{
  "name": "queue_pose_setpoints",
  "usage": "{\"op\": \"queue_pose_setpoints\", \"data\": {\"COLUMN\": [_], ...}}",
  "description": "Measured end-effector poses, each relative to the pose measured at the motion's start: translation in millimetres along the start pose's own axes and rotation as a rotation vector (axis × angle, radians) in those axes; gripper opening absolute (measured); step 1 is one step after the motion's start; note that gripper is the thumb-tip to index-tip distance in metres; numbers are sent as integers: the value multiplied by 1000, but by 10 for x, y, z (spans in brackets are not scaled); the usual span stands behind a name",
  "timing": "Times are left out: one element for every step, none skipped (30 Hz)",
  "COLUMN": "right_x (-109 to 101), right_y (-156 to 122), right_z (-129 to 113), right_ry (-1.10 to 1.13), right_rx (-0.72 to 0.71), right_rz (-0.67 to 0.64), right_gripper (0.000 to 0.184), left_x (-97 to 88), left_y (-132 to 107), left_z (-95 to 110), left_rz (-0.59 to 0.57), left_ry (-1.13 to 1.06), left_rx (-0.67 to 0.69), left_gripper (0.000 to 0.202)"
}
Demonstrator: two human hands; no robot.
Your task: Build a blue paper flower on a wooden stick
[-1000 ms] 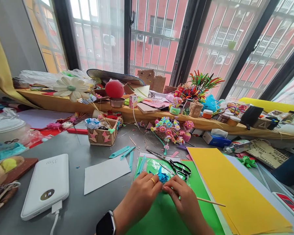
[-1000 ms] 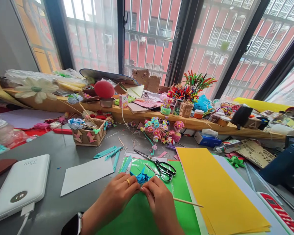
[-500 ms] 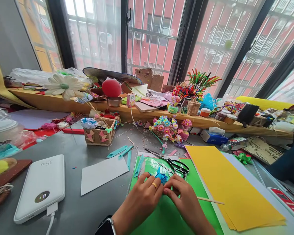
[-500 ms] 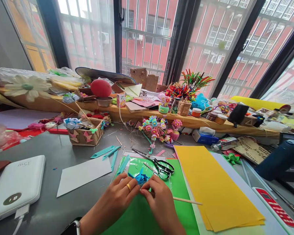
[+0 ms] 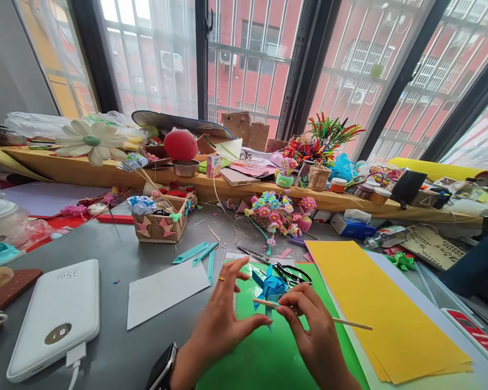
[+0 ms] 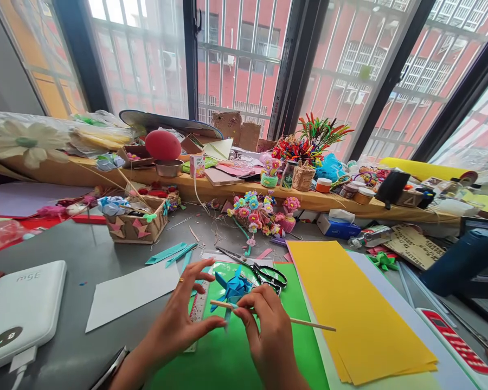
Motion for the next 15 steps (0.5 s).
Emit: {"op": "queue_pose_setpoints", "data": {"right_x": [-6, -7, -5, -2, 2, 5, 7, 8, 10, 11, 11, 12, 11, 6, -1], "right_y": [-3, -7, -12, -17, -22, -26, -29, -32, -33, -33, -31, -29, -26, -22, -18], "right_z": [-14, -32, -53, -74, -95, -115, -131, -144, -154, -161, -166, -173, -183, -193, -205], "right_ry": [10, 20, 31, 43, 54, 65, 73, 78, 81, 82, 80, 78, 76, 77, 81], "right_rx": [-2, -8, -15, -24, -34, -44, -53, -60, -66, -69, -69, -73, -77, -83, -89], "right_rz": [7, 10, 10, 8, 6, 4, 2, -1, -7, -14, -20, -31, -41, -46, -49], "right_gripper": [15, 16, 16, 17, 17, 17, 17, 18, 18, 17, 17, 16, 15, 14, 13], "left_x": [23, 53, 86, 124, 161, 194, 226, 255, 276, 296, 301, 298, 286, 270, 255], "left_y": [-5, -10, -17, -26, -34, -42, -49, -53, -54, -52, -45, -37, -27, -19, -13], "left_z": [-28, -48, -63, -71, -71, -64, -50, -29, -5, 27, 52, 74, 88, 94, 95], "left_rz": [-14, -35, -62, -96, -129, -159, -187, -212, -228, -247, -247, -240, -224, -204, -186], "left_ry": [-74, -151, -225, -292, -350, -399, -444, -490, -535, -586, -628, -660, -677, -683, -680], "left_rx": [-21, -37, -53, -71, -88, -105, -120, -133, -142, -143, -141, -135, -128, -123, -119], "left_gripper": [77, 76, 76, 76, 76, 76, 75, 73, 70, 68, 64, 61, 58, 54, 52]}}
Point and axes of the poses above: each hand's wrist, its own y-axis towards the middle knuckle, its own x-axis out of the palm, z = x × y, the point moved 8 cm from there along y, towards the middle knuckle, and after that the axes turned 4 degrees about y, right-handed, at the moved point
